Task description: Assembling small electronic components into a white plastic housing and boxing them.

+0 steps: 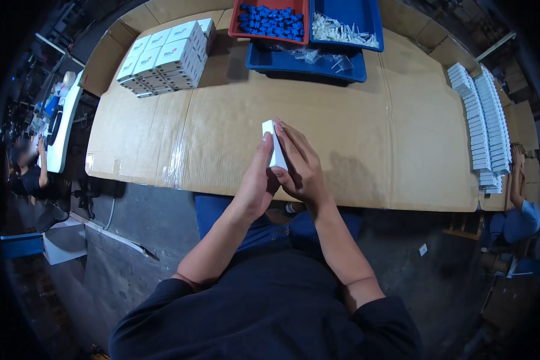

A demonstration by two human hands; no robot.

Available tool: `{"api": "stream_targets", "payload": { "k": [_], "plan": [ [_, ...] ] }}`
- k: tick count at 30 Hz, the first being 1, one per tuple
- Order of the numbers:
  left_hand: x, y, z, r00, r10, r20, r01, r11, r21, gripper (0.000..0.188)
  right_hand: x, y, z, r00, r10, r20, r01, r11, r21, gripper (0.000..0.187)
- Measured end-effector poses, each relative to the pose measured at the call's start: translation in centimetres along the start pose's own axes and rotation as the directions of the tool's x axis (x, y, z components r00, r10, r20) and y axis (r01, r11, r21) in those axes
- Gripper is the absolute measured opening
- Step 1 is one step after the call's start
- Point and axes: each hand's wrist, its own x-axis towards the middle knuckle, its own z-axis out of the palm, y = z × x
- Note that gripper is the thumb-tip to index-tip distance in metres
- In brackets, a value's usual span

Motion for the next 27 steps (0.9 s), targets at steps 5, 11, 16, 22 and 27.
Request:
{"api": "stream_targets", "payload": {
  "k": [5, 11, 16, 22, 27],
  "plan": [
    [0.2, -0.8, -0.8, 1.000, 0.006, 0.006, -0.006, 1.000, -0.006, 0.056, -0.4, -0.2, 0.6, 1.000, 0.000, 0.001, 0.000, 1.000, -0.014, 0.067],
    [0.0, -1.3, -0.8, 0.997, 0.047, -0.055, -0.049, 0.999, -0.022, 0.059, -0.9, -0.5, 0.8, 0.999, 0.039, 0.025, -0.039, 0.999, -0.009, 0.063],
    [-0.1, -1.5, -0.7, 0.990, 0.036, -0.135, -0.039, 0.999, -0.018, 0.059, -1.2, -0.7, 0.9, 0.998, 0.060, 0.022, -0.060, 0.998, 0.007, 0.060],
    [-0.3, -1.6, -1.0, 0.997, 0.045, -0.068, -0.046, 0.999, -0.016, 0.057, -1.3, -0.7, 0.7, 0.994, 0.098, 0.046, -0.101, 0.992, 0.072, 0.063],
    [0.6, -1.7, -2.0, 0.987, 0.155, -0.040, -0.155, 0.988, 0.010, 0.055, -0.5, -0.8, 0.3, 0.974, 0.222, 0.045, -0.226, 0.955, 0.194, 0.066]
  ]
}}
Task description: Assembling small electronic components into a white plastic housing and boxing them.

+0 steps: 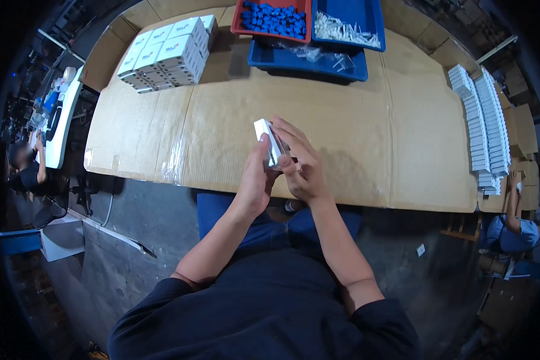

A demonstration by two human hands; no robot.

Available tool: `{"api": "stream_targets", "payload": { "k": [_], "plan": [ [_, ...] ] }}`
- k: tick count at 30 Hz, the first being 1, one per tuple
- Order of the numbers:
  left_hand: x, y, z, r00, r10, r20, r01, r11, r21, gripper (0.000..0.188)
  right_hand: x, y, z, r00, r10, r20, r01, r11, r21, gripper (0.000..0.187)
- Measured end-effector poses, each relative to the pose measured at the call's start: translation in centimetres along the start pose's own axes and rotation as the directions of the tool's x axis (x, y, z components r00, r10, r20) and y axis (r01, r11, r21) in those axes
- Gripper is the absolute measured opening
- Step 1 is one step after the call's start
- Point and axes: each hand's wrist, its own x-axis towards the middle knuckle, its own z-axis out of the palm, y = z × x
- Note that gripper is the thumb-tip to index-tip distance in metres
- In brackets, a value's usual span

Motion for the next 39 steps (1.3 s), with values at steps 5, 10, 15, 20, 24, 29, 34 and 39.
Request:
{"api": "stream_targets", "payload": {
  "k": [5, 10, 15, 20, 24, 29, 34, 39],
  "plan": [
    [0.5, 1.2, -0.2, 0.974, 0.199, 0.111, -0.213, 0.967, 0.137, 0.069, 0.2, -1.7, -0.3, 0.991, 0.135, 0.021, -0.135, 0.991, -0.002, 0.056],
    [0.8, 1.4, -0.5, 0.916, 0.382, 0.126, -0.401, 0.854, 0.330, 0.066, -0.4, -2.1, 0.2, 0.993, 0.113, 0.043, -0.109, 0.991, -0.082, 0.057],
    [0.9, 1.5, -0.9, 0.896, 0.412, 0.164, -0.443, 0.828, 0.344, 0.065, -0.1, -2.7, 0.7, 0.999, 0.054, -0.003, -0.054, 0.996, -0.076, 0.049],
    [0.7, 1.4, -0.7, 0.868, 0.451, 0.208, -0.496, 0.770, 0.400, 0.062, -0.2, -2.7, 0.8, 0.989, 0.136, -0.053, -0.132, 0.988, 0.074, 0.047],
    [0.8, 1.1, -1.0, 0.872, 0.446, 0.201, -0.489, 0.782, 0.386, 0.064, -0.7, -2.7, 0.4, 1.000, 0.017, 0.017, -0.014, 0.984, -0.176, 0.045],
    [0.9, 0.7, -1.4, 0.821, 0.510, 0.256, -0.569, 0.694, 0.440, 0.067, -0.8, -2.9, 0.5, 0.998, -0.056, 0.019, 0.059, 0.970, -0.235, 0.042],
    [1.2, 0.2, -1.7, 0.776, 0.571, 0.269, -0.623, 0.624, 0.472, 0.066, -0.8, -2.3, 0.6, 0.990, -0.138, 0.004, 0.133, 0.949, -0.286, 0.041],
    [0.9, -0.3, -1.7, 0.775, 0.570, 0.271, -0.624, 0.627, 0.466, 0.068, -0.9, -2.3, 0.6, 0.991, -0.136, -0.006, 0.129, 0.953, -0.275, 0.041]
  ]
}}
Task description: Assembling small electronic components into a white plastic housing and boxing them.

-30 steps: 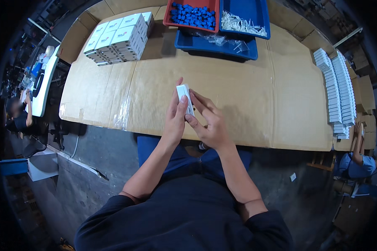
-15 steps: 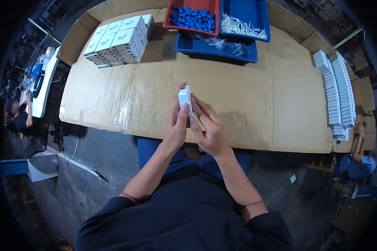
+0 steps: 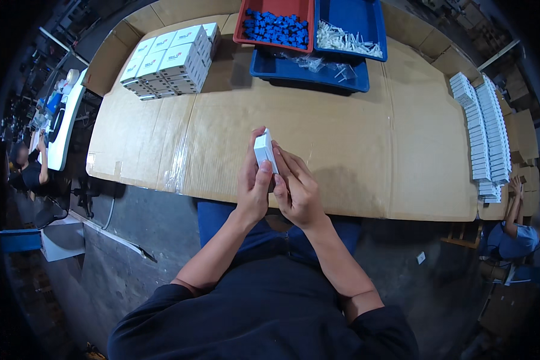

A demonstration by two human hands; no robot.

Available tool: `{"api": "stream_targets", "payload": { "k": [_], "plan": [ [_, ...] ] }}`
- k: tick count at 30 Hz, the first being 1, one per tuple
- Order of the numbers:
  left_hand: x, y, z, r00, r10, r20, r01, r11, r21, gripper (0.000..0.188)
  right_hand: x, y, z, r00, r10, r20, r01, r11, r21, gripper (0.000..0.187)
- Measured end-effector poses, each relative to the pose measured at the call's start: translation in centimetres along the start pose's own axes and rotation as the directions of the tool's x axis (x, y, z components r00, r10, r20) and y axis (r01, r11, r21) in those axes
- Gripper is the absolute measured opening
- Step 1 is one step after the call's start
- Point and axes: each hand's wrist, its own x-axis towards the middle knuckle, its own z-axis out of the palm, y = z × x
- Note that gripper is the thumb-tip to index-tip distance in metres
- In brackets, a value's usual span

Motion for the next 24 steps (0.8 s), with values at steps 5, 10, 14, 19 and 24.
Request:
{"api": "stream_targets", "payload": {
  "k": [5, 10, 14, 19, 24],
  "plan": [
    [-0.2, -0.2, -0.2, 0.999, -0.037, 0.037, 0.039, 0.998, -0.046, 0.070, -0.5, -0.2, -0.2, 0.997, 0.081, -0.007, -0.080, 0.992, 0.094, 0.041],
    [0.5, 0.5, -0.1, 0.995, -0.075, 0.062, 0.076, 0.997, -0.027, 0.083, -0.2, -0.2, -0.5, 0.963, 0.270, 0.016, -0.255, 0.883, 0.395, 0.042],
    [0.3, -0.6, -0.4, 0.990, 0.128, 0.062, -0.133, 0.986, 0.097, 0.100, 1.0, -1.5, -2.0, 0.728, 0.655, 0.201, -0.619, 0.502, 0.604, 0.053],
    [0.3, -0.2, 0.0, 0.983, 0.150, 0.101, -0.161, 0.982, 0.104, 0.099, 1.1, -1.5, -2.2, 0.654, 0.654, 0.380, -0.698, 0.330, 0.635, 0.052],
    [0.3, -0.1, 0.3, 0.987, 0.161, -0.018, -0.157, 0.976, 0.152, 0.096, 0.9, -3.1, -0.4, 0.691, 0.648, 0.320, -0.630, 0.324, 0.706, 0.051]
  ]
}}
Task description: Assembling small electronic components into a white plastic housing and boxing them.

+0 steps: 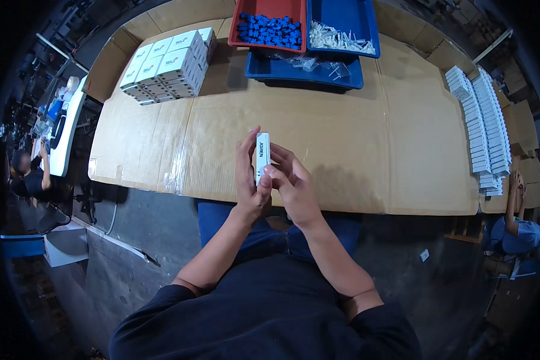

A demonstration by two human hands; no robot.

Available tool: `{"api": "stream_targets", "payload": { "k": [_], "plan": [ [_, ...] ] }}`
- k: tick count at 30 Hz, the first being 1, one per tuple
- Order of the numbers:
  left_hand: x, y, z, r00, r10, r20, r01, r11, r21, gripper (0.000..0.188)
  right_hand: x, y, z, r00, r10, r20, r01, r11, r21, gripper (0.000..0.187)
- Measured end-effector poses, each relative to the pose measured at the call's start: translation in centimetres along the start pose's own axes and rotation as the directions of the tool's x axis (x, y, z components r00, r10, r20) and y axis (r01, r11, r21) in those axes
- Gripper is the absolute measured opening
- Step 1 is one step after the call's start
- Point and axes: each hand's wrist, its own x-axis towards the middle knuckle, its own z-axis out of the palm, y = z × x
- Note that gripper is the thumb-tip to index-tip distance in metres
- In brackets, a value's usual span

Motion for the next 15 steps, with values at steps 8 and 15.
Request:
{"api": "stream_targets", "payload": {
  "k": [8, 15],
  "plan": [
    [0.3, -0.1, -0.7, 0.983, 0.181, -0.028, -0.174, 0.971, 0.162, 0.101, -0.8, 1.6, 1.4, 0.995, -0.083, -0.061, 0.085, 0.996, 0.023, 0.051],
    [-0.1, -0.8, -0.2, 0.972, 0.184, -0.149, -0.164, 0.977, 0.138, 0.088, -1.5, 2.0, 1.6, 0.990, -0.129, -0.050, 0.119, 0.977, -0.179, 0.048]
  ]
}}
